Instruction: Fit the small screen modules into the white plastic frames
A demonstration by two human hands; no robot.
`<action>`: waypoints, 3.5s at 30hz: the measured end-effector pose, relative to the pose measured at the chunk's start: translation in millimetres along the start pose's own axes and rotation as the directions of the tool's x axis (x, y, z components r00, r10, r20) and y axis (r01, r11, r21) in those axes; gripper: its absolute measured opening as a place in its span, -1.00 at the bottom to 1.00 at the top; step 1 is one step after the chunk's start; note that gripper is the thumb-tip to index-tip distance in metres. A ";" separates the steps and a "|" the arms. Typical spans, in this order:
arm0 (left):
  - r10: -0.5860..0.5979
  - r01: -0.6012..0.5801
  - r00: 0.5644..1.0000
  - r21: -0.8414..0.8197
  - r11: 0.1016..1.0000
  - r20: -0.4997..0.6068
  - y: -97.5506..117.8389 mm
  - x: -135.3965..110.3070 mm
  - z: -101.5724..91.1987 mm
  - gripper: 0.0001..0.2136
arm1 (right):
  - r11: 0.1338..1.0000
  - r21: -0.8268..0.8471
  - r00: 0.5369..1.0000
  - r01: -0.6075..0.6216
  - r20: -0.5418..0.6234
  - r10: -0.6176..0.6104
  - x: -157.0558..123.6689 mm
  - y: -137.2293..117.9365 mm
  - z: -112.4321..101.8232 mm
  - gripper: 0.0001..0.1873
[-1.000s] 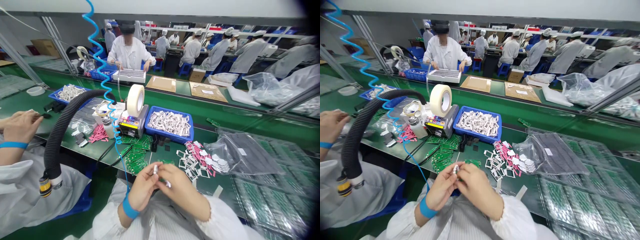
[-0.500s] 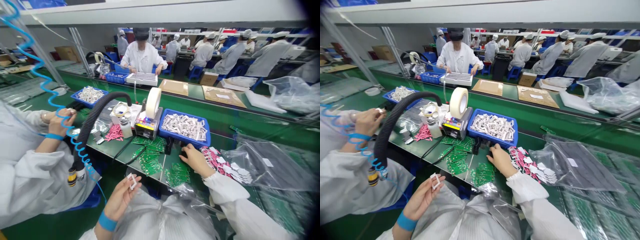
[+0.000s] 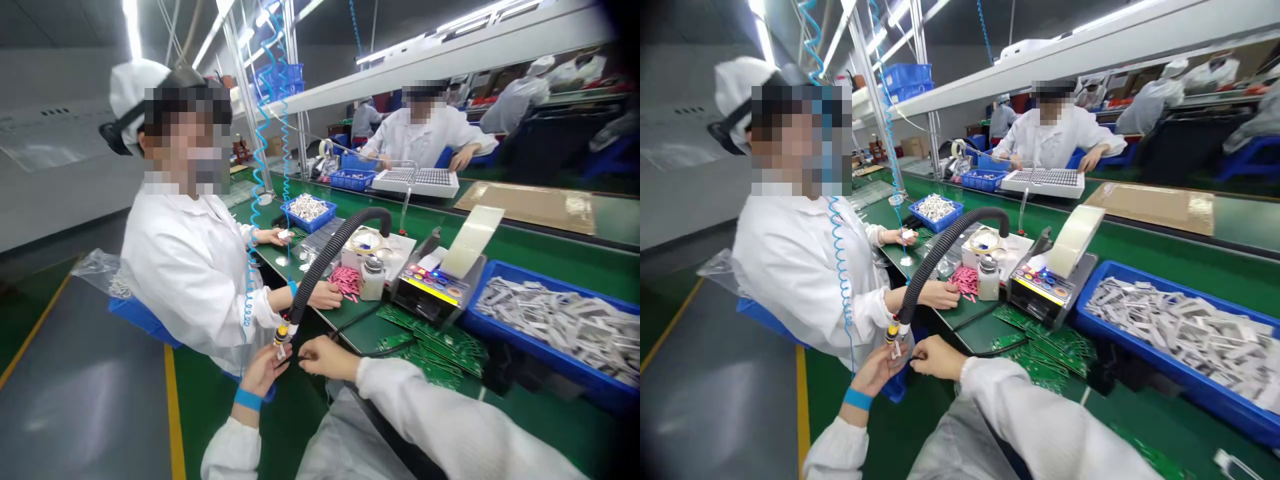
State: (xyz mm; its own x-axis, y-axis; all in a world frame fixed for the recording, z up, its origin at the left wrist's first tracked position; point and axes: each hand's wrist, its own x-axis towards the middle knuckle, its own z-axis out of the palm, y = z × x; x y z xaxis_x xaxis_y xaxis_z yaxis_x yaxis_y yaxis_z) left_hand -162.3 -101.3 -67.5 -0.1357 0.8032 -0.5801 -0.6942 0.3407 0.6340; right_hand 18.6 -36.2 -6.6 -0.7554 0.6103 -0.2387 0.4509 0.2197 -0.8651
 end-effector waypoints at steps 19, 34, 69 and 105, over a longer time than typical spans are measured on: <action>-0.225 0.296 0.786 -0.030 0.955 0.576 -52.0 -107.4 105.2 -0.65 | 0.780 -0.561 0.837 0.278 -0.257 -0.483 -171.5 -50.0 -37.1 -0.67; -0.375 0.118 0.425 0.361 0.925 0.824 -88.5 -136.4 199.3 -0.67 | 0.889 -0.455 0.474 -0.056 -0.795 -0.378 -274.4 -8.8 -22.4 -0.86; -0.366 0.216 0.606 0.297 0.930 0.706 -105.2 -109.2 200.5 -0.68 | 0.988 -0.045 0.517 -0.148 -0.855 0.039 -316.9 18.6 -22.1 -0.79; -0.412 0.286 0.354 0.322 0.903 0.840 -94.1 -132.2 213.0 -0.67 | 0.898 0.110 0.530 0.425 -0.835 -0.148 -266.0 12.3 -26.9 -0.63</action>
State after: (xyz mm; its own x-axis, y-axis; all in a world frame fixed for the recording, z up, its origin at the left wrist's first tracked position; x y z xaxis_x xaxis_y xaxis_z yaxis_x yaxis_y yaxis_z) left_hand 71.6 -135.5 58.5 0.8315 0.5544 -0.0370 -0.4376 0.6945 0.5711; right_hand 237.9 -175.4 58.1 -0.0700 0.9264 0.3701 0.0314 0.3728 -0.9274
